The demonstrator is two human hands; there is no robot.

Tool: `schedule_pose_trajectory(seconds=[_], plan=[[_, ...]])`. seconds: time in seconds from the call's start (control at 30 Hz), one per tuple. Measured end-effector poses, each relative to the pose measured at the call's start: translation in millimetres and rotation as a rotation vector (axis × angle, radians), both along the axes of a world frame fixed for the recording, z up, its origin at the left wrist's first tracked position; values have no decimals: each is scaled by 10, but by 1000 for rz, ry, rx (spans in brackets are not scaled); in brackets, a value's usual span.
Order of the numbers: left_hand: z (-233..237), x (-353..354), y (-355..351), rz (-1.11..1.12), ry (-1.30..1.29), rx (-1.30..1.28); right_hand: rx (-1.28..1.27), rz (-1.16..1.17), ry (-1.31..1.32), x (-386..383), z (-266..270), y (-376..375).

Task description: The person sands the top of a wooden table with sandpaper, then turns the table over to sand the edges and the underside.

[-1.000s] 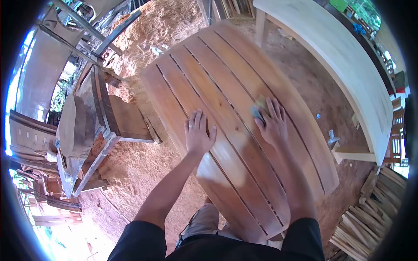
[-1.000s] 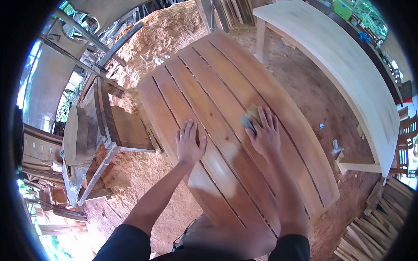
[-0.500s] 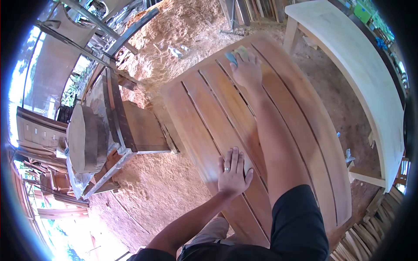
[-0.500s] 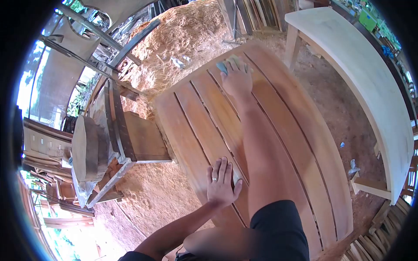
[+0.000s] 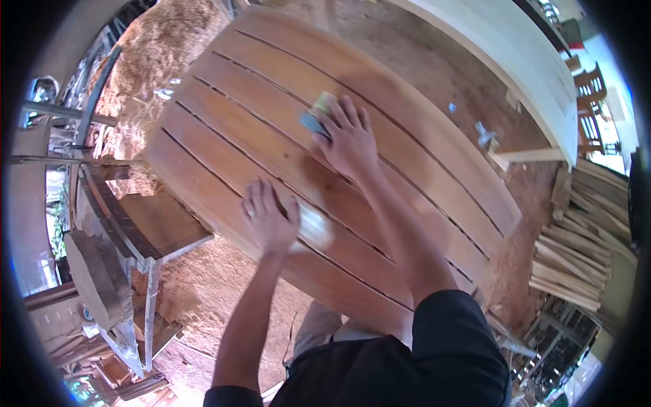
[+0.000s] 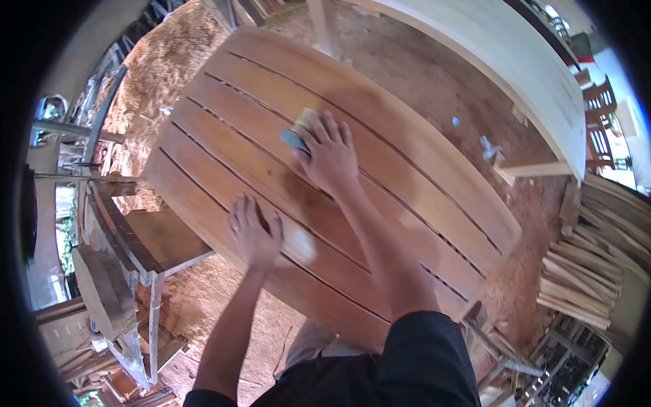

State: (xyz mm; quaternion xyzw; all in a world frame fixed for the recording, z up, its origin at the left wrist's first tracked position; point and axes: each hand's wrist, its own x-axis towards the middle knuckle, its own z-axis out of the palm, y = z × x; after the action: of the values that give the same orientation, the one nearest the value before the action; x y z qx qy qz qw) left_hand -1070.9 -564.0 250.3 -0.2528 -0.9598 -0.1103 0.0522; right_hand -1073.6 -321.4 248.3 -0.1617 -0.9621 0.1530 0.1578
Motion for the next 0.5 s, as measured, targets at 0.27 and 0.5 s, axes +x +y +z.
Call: schedule_pose_trajectory(seconds=[0.27,0.5], plan=[[-114,-28,-26,-27,151,47,10,-146,-198,3377,61,656],[-166,-63,-45,7,156,83,54,-257,-333,4960,54,857]])
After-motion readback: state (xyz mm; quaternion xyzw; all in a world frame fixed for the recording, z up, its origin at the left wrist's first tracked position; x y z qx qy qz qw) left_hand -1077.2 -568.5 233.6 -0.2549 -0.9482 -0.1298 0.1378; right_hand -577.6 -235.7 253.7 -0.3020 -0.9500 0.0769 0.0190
